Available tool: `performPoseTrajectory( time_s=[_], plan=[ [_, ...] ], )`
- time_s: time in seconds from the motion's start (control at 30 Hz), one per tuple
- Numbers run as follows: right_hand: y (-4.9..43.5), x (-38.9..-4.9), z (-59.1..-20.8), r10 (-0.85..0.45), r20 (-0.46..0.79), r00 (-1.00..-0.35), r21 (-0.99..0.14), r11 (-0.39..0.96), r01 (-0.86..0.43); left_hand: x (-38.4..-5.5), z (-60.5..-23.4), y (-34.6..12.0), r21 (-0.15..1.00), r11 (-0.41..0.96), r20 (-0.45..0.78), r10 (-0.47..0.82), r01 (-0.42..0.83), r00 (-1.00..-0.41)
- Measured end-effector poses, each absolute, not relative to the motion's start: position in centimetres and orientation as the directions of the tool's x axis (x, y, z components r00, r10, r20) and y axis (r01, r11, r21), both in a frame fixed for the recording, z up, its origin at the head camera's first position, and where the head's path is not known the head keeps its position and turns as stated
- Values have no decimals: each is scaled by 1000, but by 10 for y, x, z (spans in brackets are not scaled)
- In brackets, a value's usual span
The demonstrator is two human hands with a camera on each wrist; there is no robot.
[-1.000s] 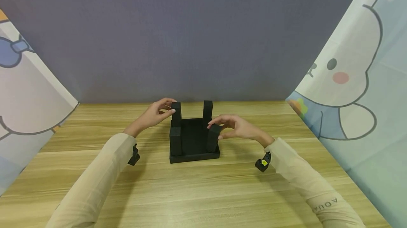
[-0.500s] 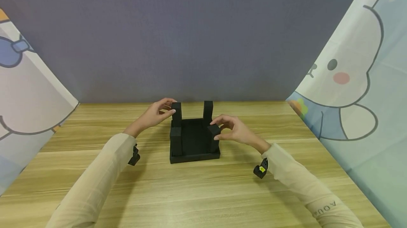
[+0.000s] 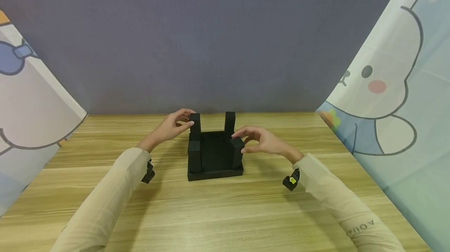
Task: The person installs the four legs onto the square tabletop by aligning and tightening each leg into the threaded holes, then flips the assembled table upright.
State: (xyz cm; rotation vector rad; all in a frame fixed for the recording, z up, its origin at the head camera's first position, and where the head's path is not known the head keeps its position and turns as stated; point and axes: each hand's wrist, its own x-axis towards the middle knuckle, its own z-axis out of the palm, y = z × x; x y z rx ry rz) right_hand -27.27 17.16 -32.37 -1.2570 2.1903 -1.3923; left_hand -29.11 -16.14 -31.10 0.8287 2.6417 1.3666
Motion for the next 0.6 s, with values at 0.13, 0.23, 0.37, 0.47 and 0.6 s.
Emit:
performPoseTrajectory(
  time_s=[0.13, 0.23, 0.37, 0.47, 0.6],
  plan=[
    [171, -269, -324, -749, 231, -621, -822, 191, -536, -291, -311, -162, 770, 466, 190, 484, 435, -854],
    [169, -262, -323, -712, 249, -656, -818, 208, -536, -292, -311, -162, 770, 466, 190, 485, 436, -854],
    [166, -250, -318, -662, 270, -699, -827, 213, -521, -291, -311, -162, 771, 464, 191, 485, 436, -853],
    [165, -247, -318, -643, 287, -710, -823, 214, -526, -291, -311, -162, 770, 465, 191, 484, 437, -854],
    [167, -252, -327, -644, 296, -705, -816, 213, -537, -291, -311, -162, 770, 465, 191, 484, 436, -854]
  ],
)
